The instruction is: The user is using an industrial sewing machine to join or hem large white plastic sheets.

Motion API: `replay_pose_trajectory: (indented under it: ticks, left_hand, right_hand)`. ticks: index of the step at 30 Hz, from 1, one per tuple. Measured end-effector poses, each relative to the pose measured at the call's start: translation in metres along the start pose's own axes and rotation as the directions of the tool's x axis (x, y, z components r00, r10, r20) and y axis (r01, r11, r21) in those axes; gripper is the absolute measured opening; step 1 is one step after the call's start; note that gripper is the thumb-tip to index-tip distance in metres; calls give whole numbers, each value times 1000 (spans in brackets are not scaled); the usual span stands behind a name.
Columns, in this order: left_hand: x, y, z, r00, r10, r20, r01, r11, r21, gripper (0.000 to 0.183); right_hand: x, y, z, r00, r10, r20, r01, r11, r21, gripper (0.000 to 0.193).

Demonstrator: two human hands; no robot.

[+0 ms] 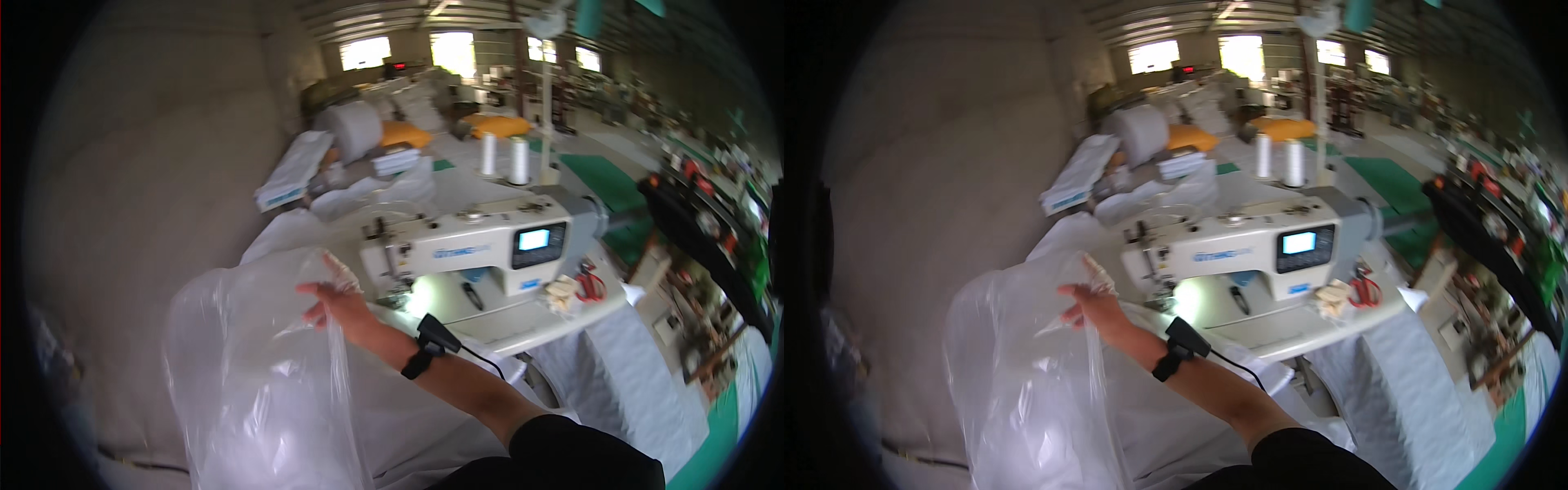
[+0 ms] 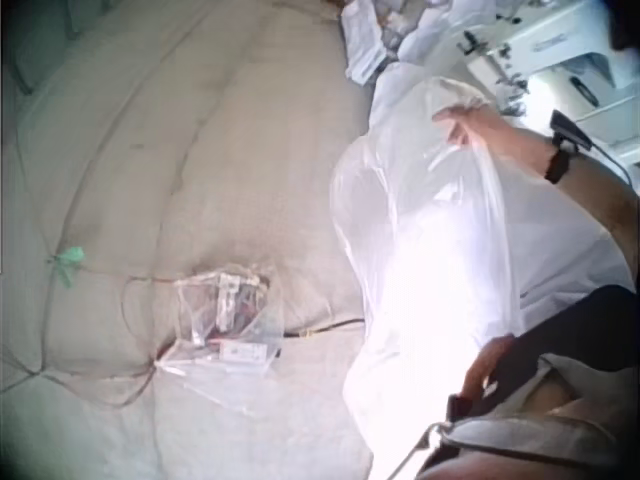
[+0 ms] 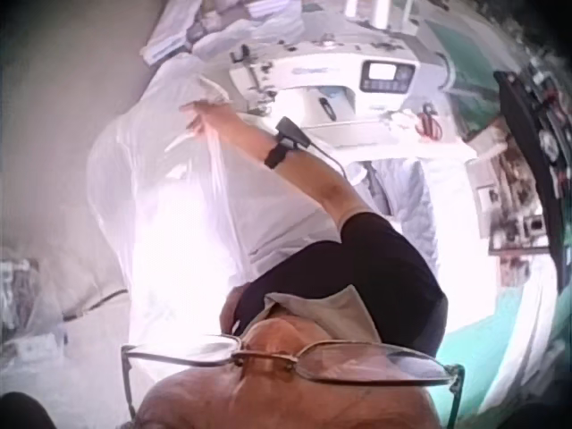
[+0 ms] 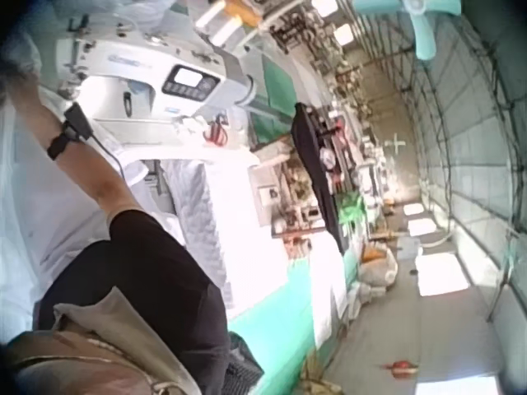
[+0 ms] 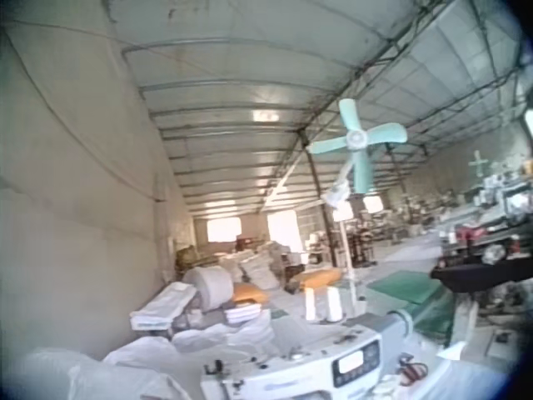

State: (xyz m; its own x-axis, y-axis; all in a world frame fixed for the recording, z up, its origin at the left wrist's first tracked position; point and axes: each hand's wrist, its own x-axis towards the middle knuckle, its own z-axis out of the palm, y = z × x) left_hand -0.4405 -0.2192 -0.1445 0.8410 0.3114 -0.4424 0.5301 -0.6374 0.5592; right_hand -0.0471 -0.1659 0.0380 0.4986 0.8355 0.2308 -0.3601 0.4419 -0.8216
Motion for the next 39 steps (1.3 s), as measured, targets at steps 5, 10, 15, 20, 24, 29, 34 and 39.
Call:
replay_pose_trajectory:
  ticks: [5, 10, 15, 20, 24, 29, 34, 39]
  left_hand:
    - [-22, 99, -56, 1000, -1, -20, -3, 970, -244, 27]
    - [45, 150, -146, 294, 274, -916, -639, 769, 25, 31]
    - [185, 97, -188, 276, 440, -855, -157, 898, 412, 51]
    - [215, 89, -161, 544, 71, -836, 325, 901, 288, 55]
    - [214, 56, -141, 542, -216, -812, 535, 834, 135, 60]
    - [196, 18, -145, 529, -365, -766, 612, 790, 46, 63]
    - [192, 15, -159, 522, -323, -789, 593, 802, 65, 61]
    - [231, 51, -156, 539, 109, -835, 149, 964, 222, 54]
  right_hand:
    - [-97, -32, -46, 964, -192, -184, 85, 879, -469, 70]
    - [-180, 1, -98, 939, 243, -244, -331, 836, -438, 53]
    - [-298, -15, -145, 892, 365, -268, -394, 917, -62, 91]
    - [-416, -36, -198, 451, 103, -886, -614, 757, -224, 29]
    - [-505, -23, -273, 235, 46, -971, -573, 813, -100, 18]
    - [-575, -34, -328, 235, -39, -971, -359, 925, -124, 23]
    - [-610, -75, -373, 321, 2, -947, -931, 183, -315, 31]
    - [-511, -130, -299, 20, 250, -968, -993, -108, -49, 46]
